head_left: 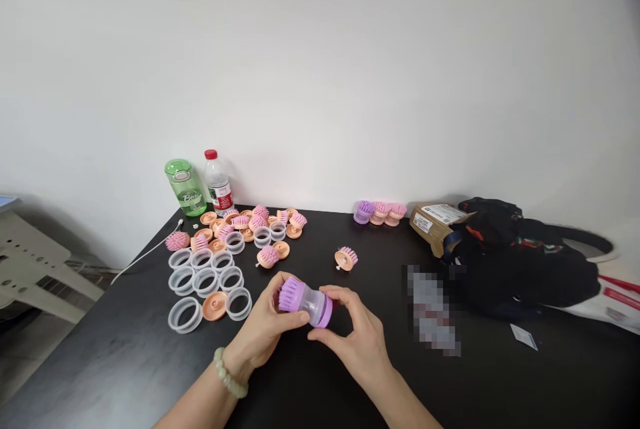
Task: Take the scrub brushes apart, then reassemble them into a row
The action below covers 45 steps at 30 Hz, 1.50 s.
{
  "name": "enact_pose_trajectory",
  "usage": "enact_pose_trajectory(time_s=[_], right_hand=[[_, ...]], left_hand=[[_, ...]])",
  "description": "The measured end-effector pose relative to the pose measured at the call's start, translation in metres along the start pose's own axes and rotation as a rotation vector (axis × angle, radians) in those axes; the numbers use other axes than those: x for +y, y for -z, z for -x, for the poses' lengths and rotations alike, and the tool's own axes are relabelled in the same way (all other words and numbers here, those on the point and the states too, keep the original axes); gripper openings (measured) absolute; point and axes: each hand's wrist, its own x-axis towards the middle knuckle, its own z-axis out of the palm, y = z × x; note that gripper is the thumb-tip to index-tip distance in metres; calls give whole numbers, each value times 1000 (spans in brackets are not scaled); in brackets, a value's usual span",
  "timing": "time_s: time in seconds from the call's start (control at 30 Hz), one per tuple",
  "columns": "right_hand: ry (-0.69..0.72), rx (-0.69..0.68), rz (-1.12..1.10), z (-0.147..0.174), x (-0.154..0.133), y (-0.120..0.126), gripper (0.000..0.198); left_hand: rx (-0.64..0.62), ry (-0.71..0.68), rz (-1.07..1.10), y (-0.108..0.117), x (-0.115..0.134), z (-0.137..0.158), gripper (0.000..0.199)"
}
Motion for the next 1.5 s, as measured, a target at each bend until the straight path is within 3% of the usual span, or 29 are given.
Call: enact_pose_trajectory(time_s=[0.37,0.53,0.77,1.07,1.27,1.5], right_hand=[[255,89,-46,-6,-5,2,41],[294,122,-33,-6,-7,2,40],[349,45,-109,-11,-7,7,41],[405,-86,-95,-14,-4,14,35],[232,70,-27,-6,-2,5,33],[-50,-29,-233,-4,1,-3,18]], left_hand=[[16,-9,47,-4,-7,0,45],[39,55,132,-6,-9,1,47],[-2,44,157,-5,-8,1,46],[-37,133,239,-8,-13,0,48],[-7,-42,-34,-7,-15,3,51],[59,-240,-509,-6,-9,6,45]])
